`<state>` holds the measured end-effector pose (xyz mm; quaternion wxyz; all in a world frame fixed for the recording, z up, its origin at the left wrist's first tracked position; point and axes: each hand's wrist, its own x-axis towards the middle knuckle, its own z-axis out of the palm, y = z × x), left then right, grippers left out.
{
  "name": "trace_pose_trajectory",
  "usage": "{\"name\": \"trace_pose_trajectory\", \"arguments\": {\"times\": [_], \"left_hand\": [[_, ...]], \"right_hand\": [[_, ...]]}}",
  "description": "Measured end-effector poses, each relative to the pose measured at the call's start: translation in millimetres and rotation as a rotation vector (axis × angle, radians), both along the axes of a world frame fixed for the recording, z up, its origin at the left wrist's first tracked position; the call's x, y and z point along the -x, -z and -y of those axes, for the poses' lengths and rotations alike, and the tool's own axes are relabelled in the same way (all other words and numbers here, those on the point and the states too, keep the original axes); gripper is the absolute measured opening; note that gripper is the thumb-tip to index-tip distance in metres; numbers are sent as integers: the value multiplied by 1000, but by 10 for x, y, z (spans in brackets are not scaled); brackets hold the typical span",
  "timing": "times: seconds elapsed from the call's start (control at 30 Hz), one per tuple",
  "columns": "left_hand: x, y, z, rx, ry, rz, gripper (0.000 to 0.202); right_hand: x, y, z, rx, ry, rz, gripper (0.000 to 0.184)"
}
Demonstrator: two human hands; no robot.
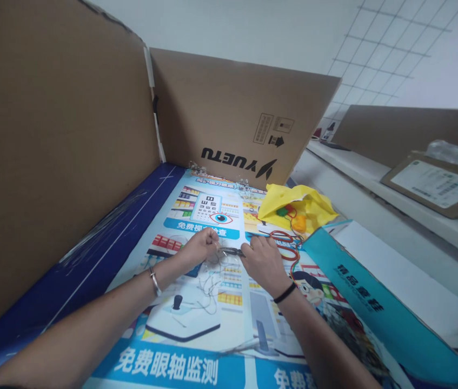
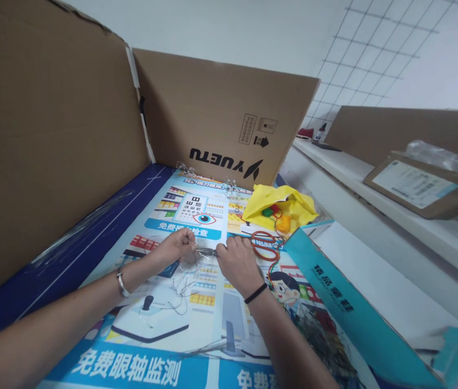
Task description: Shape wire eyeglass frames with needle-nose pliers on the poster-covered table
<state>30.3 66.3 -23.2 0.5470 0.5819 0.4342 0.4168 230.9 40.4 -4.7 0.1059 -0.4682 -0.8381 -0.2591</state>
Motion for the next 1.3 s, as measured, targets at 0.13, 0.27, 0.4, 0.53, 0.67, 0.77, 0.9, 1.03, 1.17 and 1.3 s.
{"name": "trace_pose_trajectory", "arguments": {"times": [0.13, 0.27, 0.4, 0.53, 0.67, 0.77, 0.9, 1.03, 1.17, 1.3], "left_hand": [[3, -32, 18, 17, 16, 35, 18], [4, -27, 13, 33, 11, 40, 19], [6, 13, -3, 18, 4, 29, 18], [1, 54, -9, 6, 2, 21, 18], [-16, 58, 3, 6, -9, -2, 17], [-28, 48, 13, 7, -24, -20, 17], [-30, 57, 11, -10, -33, -62, 17], [-20, 84, -3, -65, -30, -80, 16], [-10, 99, -20, -84, -28, -89, 16], [-9, 88, -34, -57, -61, -91, 16]], "right_hand": [[9, -16, 7, -12, -4, -9, 9], [12, -6, 3, -12, 3, -23, 9], [11, 10, -3, 15, 13, -17, 8], [17, 8, -7, 78, 38, -5, 6], [33, -1, -3, 139, 62, -10, 7], [42, 6, 2, 166, 79, -26, 8], [37, 28, 0, 184, 96, -52, 9], [30, 50, -6, 218, 102, -73, 14], [39, 73, -5, 248, 128, -90, 16], [28, 104, -5, 214, 131, -144, 17]]}}
